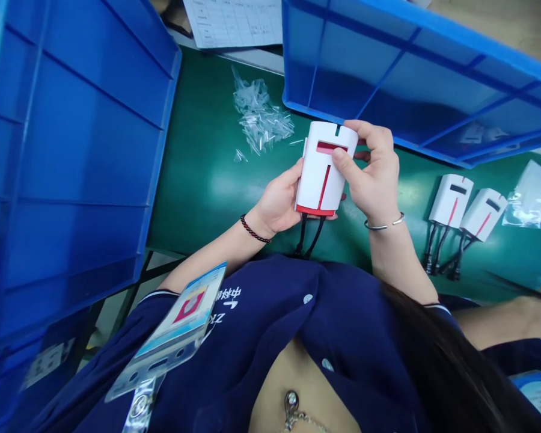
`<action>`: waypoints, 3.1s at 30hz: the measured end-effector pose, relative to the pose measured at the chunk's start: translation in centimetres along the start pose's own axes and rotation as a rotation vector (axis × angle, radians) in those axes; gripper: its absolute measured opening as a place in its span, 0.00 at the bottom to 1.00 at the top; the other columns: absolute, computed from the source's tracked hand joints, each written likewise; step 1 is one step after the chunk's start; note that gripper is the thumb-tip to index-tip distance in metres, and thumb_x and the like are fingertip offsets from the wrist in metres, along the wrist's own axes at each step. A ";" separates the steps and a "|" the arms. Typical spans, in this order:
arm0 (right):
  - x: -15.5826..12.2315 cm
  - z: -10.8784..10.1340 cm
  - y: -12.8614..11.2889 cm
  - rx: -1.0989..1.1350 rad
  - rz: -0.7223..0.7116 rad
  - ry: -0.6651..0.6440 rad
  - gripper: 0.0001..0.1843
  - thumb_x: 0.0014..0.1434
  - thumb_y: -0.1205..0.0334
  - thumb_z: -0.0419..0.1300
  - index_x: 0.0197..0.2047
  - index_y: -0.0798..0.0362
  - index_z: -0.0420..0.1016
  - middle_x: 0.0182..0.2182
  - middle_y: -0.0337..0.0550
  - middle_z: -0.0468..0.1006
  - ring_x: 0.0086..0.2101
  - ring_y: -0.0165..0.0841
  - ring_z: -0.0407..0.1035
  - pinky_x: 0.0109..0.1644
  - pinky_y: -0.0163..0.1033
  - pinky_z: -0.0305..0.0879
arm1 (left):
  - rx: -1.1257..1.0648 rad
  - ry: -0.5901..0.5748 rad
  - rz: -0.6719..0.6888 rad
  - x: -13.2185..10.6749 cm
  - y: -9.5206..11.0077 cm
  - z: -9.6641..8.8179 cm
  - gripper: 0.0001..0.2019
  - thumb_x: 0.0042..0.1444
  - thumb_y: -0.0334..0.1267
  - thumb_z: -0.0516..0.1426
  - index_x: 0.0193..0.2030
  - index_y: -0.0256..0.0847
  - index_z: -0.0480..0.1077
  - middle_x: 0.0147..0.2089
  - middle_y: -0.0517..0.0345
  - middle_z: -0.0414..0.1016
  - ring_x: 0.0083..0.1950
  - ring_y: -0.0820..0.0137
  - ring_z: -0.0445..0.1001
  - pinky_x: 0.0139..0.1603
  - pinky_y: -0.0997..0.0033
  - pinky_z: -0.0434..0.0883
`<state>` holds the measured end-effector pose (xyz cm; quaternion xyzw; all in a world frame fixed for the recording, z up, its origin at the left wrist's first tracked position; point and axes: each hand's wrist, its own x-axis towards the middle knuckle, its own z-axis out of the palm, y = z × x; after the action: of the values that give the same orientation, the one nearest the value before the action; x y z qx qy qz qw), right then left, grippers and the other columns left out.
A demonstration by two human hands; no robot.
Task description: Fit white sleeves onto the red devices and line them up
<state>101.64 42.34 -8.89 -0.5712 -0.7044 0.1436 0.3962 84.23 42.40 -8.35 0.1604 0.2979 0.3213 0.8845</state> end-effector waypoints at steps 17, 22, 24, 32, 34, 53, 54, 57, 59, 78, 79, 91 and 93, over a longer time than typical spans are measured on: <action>-1.1 0.5 0.1 0.322 0.233 0.046 0.29 0.62 0.36 0.60 0.58 0.46 0.68 0.50 0.48 0.73 0.47 0.40 0.73 0.45 0.48 0.76 | 0.116 -0.043 0.094 -0.5 -0.4 0.0 0.24 0.60 0.35 0.61 0.64 0.42 0.66 0.52 0.48 0.80 0.58 0.52 0.78 0.61 0.43 0.74; -1.1 0.5 -0.2 0.724 0.461 -0.049 0.24 0.61 0.34 0.57 0.42 0.47 0.72 0.33 0.40 0.75 0.31 0.34 0.71 0.31 0.40 0.71 | 0.220 -0.083 0.156 -1.3 -0.7 0.7 0.27 0.54 0.42 0.68 0.59 0.42 0.69 0.55 0.47 0.79 0.60 0.50 0.76 0.63 0.46 0.72; -1.0 0.2 -0.4 0.792 0.463 -0.024 0.24 0.58 0.34 0.61 0.41 0.48 0.73 0.33 0.40 0.76 0.31 0.34 0.71 0.31 0.40 0.71 | 0.273 -0.056 0.202 -1.6 -1.1 0.6 0.25 0.53 0.44 0.68 0.56 0.41 0.70 0.56 0.48 0.78 0.61 0.52 0.75 0.64 0.48 0.71; -1.7 0.0 -0.8 0.856 0.397 0.090 0.20 0.57 0.40 0.64 0.41 0.48 0.77 0.37 0.42 0.81 0.38 0.37 0.75 0.41 0.45 0.74 | 0.516 -0.037 0.344 -2.1 -1.9 -0.1 0.22 0.58 0.44 0.65 0.58 0.44 0.72 0.60 0.50 0.75 0.63 0.57 0.72 0.66 0.57 0.67; -1.7 -0.1 -1.0 0.869 0.389 0.124 0.18 0.58 0.42 0.65 0.41 0.48 0.78 0.38 0.42 0.81 0.39 0.36 0.75 0.43 0.45 0.74 | 0.491 -0.032 0.344 -2.1 -1.7 0.3 0.21 0.57 0.44 0.66 0.57 0.44 0.72 0.58 0.51 0.77 0.60 0.58 0.74 0.64 0.58 0.69; -3.6 -1.4 -5.3 -0.118 -0.147 0.017 0.21 0.67 0.51 0.54 0.25 0.50 0.56 0.19 0.35 0.63 0.22 0.27 0.55 0.27 0.38 0.47 | 0.028 0.100 0.347 -0.6 -1.2 -0.4 0.19 0.44 0.43 0.74 0.38 0.39 0.75 0.37 0.62 0.81 0.38 0.73 0.79 0.44 0.77 0.75; -3.5 -1.6 -5.3 -0.116 -0.137 -0.009 0.21 0.67 0.50 0.54 0.25 0.50 0.57 0.19 0.35 0.64 0.21 0.27 0.56 0.26 0.37 0.47 | 0.025 0.086 0.343 -0.6 -1.2 -0.5 0.21 0.41 0.43 0.75 0.38 0.39 0.75 0.37 0.62 0.81 0.37 0.74 0.79 0.42 0.77 0.75; -2.8 -2.5 -5.3 0.005 -0.067 -0.054 0.21 0.66 0.44 0.56 0.30 0.51 0.65 0.22 0.36 0.71 0.24 0.28 0.64 0.27 0.36 0.53 | 0.066 0.057 0.325 -0.8 -1.5 -0.5 0.22 0.39 0.43 0.76 0.39 0.40 0.76 0.36 0.62 0.81 0.35 0.74 0.78 0.38 0.77 0.76; -2.2 -3.0 -5.2 0.131 -0.022 -0.010 0.19 0.65 0.44 0.57 0.37 0.52 0.70 0.29 0.39 0.76 0.28 0.30 0.69 0.31 0.36 0.59 | 0.142 0.040 0.319 -1.0 -1.9 -0.3 0.23 0.41 0.45 0.75 0.42 0.41 0.76 0.37 0.61 0.82 0.36 0.72 0.79 0.38 0.75 0.76; -3.3 -1.8 -1.2 0.963 0.535 0.036 0.23 0.57 0.36 0.65 0.39 0.48 0.72 0.32 0.37 0.74 0.32 0.31 0.72 0.28 0.35 0.71 | 0.506 0.029 0.254 -2.0 -1.7 0.6 0.22 0.52 0.53 0.67 0.41 0.36 0.72 0.33 0.54 0.81 0.29 0.68 0.80 0.31 0.70 0.78; -3.6 -1.8 -1.4 0.945 0.523 -0.007 0.23 0.57 0.37 0.65 0.40 0.48 0.72 0.32 0.37 0.75 0.31 0.31 0.72 0.28 0.36 0.71 | 0.480 0.043 0.254 -2.0 -1.7 0.6 0.22 0.52 0.53 0.68 0.42 0.36 0.72 0.34 0.54 0.82 0.30 0.68 0.80 0.31 0.70 0.78; -4.1 -2.3 -2.0 0.762 0.427 -0.130 0.23 0.56 0.37 0.66 0.35 0.49 0.72 0.26 0.36 0.75 0.27 0.30 0.68 0.29 0.38 0.64 | 0.559 0.031 0.267 -1.3 -0.5 0.4 0.27 0.46 0.42 0.71 0.47 0.39 0.63 0.44 0.53 0.80 0.40 0.66 0.81 0.35 0.70 0.78; -4.1 -2.3 -2.0 0.764 0.429 -0.150 0.23 0.57 0.37 0.66 0.36 0.49 0.72 0.27 0.36 0.75 0.27 0.31 0.68 0.29 0.38 0.65 | 0.580 0.037 0.261 -1.1 -0.5 0.4 0.27 0.45 0.40 0.70 0.47 0.38 0.62 0.45 0.52 0.80 0.38 0.66 0.80 0.33 0.69 0.77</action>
<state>102.07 37.38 -7.76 -0.5052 -0.4931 0.5135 0.4878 84.01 41.32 -7.85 0.4368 0.3702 0.3368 0.7475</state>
